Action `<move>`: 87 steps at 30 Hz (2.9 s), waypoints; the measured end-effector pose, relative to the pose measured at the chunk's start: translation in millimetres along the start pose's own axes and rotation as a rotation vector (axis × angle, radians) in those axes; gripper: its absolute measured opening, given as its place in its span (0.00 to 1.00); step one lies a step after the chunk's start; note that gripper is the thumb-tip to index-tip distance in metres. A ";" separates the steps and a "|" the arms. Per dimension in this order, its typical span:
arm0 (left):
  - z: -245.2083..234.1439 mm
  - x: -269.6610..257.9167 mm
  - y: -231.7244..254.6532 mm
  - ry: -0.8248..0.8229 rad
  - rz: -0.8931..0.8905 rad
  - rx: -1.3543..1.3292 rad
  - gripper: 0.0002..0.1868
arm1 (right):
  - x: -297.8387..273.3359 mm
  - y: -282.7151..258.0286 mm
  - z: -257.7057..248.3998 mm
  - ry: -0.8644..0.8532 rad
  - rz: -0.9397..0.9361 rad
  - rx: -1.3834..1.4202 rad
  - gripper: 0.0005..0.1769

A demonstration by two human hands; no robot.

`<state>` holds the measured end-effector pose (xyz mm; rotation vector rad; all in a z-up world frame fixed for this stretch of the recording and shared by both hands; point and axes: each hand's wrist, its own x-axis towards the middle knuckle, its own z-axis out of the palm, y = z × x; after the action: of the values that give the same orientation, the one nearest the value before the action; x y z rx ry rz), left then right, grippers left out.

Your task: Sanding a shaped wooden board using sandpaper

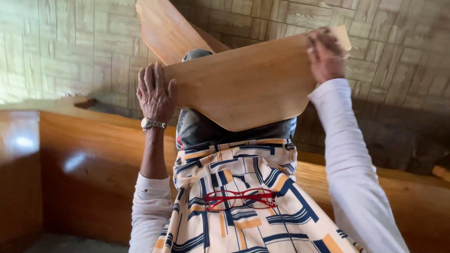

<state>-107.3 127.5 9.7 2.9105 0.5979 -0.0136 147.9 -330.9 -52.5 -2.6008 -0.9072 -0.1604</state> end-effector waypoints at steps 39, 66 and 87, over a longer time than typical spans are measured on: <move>0.0 -249.2 -41.4 0.468 -0.601 -0.578 0.21 | -54.0 -369.9 44.3 -0.308 -0.950 0.474 0.32; 24.2 -218.2 -60.1 0.644 -0.814 -1.219 0.34 | -55.4 -440.9 70.0 -0.394 -0.885 0.417 0.23; -12.0 -224.3 -56.2 0.542 -0.718 -2.229 0.53 | -63.7 -417.7 47.6 -0.379 -0.884 0.340 0.29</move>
<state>-335.9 92.7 22.0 0.4740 0.7765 0.7495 -161.6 -48.6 20.7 -1.7867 -1.9688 0.2474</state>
